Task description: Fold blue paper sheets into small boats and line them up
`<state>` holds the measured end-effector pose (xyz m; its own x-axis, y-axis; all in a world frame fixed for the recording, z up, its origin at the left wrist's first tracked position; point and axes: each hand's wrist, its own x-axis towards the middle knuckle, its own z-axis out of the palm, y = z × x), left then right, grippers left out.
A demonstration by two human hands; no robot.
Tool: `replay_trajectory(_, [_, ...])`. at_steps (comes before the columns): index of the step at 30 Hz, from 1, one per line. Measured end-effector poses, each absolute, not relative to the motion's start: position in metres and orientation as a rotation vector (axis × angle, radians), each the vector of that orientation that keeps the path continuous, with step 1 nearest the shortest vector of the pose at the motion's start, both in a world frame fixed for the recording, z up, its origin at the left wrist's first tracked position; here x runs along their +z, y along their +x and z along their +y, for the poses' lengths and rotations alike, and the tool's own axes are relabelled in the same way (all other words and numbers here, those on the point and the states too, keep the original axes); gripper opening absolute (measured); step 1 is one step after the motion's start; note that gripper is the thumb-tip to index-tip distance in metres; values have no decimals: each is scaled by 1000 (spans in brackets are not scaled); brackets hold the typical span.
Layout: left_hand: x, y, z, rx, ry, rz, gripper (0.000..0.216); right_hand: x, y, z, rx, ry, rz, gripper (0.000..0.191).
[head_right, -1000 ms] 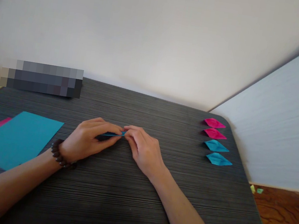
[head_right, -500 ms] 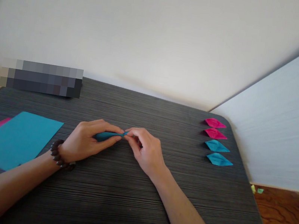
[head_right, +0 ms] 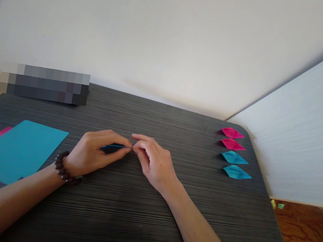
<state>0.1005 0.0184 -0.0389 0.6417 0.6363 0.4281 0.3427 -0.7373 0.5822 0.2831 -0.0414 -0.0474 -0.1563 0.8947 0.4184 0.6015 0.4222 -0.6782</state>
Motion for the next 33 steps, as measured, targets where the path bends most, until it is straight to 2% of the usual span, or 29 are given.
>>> replay_trajectory(5, [-37, 101, 18, 902, 2345, 781, 9, -52, 283, -41, 507, -1320, -1709, 15])
replay_trajectory(14, [-31, 101, 17, 740, 2089, 906, 12, -51, 284, -41, 407, -1290, -1796, 10])
replay_trajectory(25, [-28, 101, 20, 616, 1899, 927, 18, -51, 284, -41, 351, -1122, -1815, 16])
replay_trajectory(33, [-29, 101, 19, 727, 1971, 869, 11, -52, 284, -40, 372, -1139, -1823, 14])
